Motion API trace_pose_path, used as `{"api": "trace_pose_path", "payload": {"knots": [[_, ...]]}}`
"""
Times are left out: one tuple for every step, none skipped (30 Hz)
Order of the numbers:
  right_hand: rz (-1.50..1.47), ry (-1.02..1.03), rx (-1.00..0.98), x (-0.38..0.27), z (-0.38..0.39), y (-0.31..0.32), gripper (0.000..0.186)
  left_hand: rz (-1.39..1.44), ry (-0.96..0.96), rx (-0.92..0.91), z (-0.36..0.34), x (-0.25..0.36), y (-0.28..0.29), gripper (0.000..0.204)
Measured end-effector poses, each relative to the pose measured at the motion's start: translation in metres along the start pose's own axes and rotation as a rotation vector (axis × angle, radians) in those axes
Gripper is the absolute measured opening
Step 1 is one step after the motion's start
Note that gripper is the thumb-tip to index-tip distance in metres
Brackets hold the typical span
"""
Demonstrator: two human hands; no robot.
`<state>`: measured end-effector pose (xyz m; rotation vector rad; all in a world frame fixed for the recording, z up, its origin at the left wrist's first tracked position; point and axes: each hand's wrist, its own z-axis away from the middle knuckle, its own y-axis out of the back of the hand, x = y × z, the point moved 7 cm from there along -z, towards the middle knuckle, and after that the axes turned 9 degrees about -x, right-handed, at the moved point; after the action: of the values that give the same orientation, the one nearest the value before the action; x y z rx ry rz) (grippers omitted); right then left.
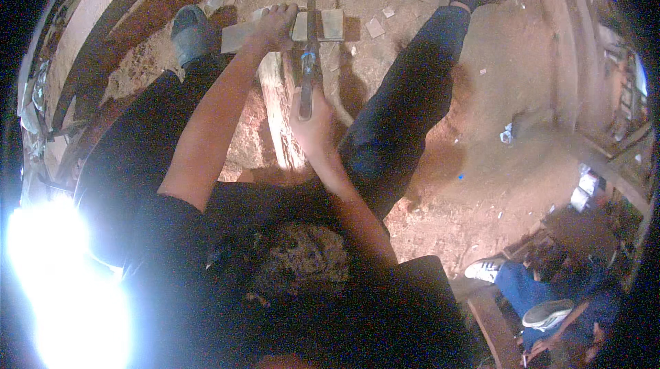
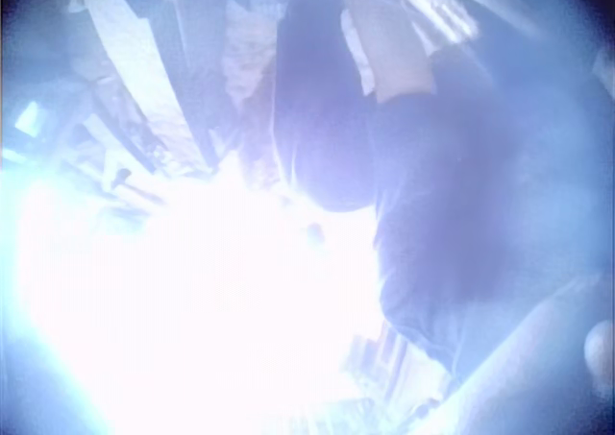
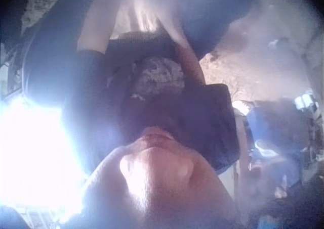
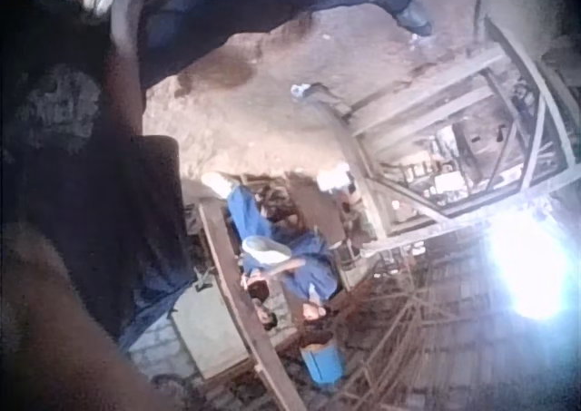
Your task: The person sits on the floor and uses a hand saw to cut a small piece of wood placed on a support. The person holds the wood with one hand and saws with the other, producing sawdust.
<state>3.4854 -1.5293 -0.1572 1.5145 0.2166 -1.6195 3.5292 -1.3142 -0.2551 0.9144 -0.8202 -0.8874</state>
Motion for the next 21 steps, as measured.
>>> {"api": "trace_pose_path", "payload": {"knots": [[0.012,0.003,-0.01,0.001,0.001,0.001,0.015,0.008,-0.008,-0.001,0.001,0.0,0.001,0.092],[0.023,0.007,-0.02,0.002,0.002,0.001,0.015,0.015,-0.016,-0.003,0.003,0.0,0.002,0.091],[0.015,0.002,-0.022,0.004,0.004,0.002,0.015,0.002,-0.014,-0.017,0.005,0.003,0.0,0.09],[0.006,0.006,-0.016,0.001,0.002,0.004,0.015,-0.017,-0.013,-0.021,0.005,0.006,0.004,0.089],[-0.004,0.01,-0.01,-0.001,0.0,0.005,0.015,-0.037,-0.012,-0.026,0.004,0.007,0.007,0.088],[-0.022,0.023,-0.007,0.0,0.002,0.003,0.015,-0.05,-0.019,-0.044,0.003,0.005,0.003,0.09],[0.005,0.068,0.005,-0.001,0.001,0.003,0.015,-0.042,-0.042,-0.026,0.002,0.004,0.001,0.088],[0.032,0.112,0.017,-0.002,0.0,0.003,0.015,-0.035,-0.065,-0.009,0.0,0.002,0.0,0.086],[0.058,0.156,0.028,-0.003,-0.001,0.004,0.015,-0.028,-0.089,0.008,-0.001,0.001,-0.001,0.085],[0.038,0.149,0.027,-0.002,-0.003,0.003,0.014,-0.032,-0.074,0.0,-0.002,0.0,-0.003,0.083],[0.017,0.142,0.027,0.0,-0.005,0.003,0.014,-0.035,-0.06,-0.008,-0.005,-0.001,-0.005,0.081],[-0.004,0.134,0.026,0.0,-0.009,0.003,0.013,-0.039,-0.047,-0.017,-0.007,-0.003,-0.006,0.079],[-0.011,0.129,0.016,-0.001,-0.014,0.004,0.014,-0.037,-0.04,0.054,-0.008,-0.006,0.001,0.079],[-0.021,0.125,0.006,-0.003,-0.021,0.006,0.016,-0.038,-0.031,0.126,-0.009,-0.011,0.013,0.078],[-0.031,0.121,-0.004,-0.002,-0.03,0.008,0.017,-0.038,-0.022,0.198,-0.011,-0.016,0.026,0.078],[-0.022,0.185,0.022,0.004,-0.04,0.012,0.02,0.082,-0.016,0.105,-0.019,-0.018,0.041,0.077],[-0.013,0.202,-0.008,-0.017,-0.049,0.018,0.02,0.11,0.019,0.022,-0.026,-0.027,0.04,0.081],[0.035,0.186,-0.049,-0.021,-0.055,0.017,0.019,0.14,0.052,-0.061,-0.032,-0.035,0.038,0.085],[0.092,0.177,-0.078,-0.023,-0.063,0.019,0.018,0.17,0.075,-0.132,-0.04,-0.036,0.039,0.088],[0.071,0.19,-0.056,-0.022,-0.066,0.018,0.018,0.233,0.086,-0.184,-0.042,-0.035,0.035,0.089],[0.05,0.202,-0.033,-0.02,-0.068,0.015,0.017,0.179,0.08,-0.147,-0.043,-0.032,0.037,0.09]]}}
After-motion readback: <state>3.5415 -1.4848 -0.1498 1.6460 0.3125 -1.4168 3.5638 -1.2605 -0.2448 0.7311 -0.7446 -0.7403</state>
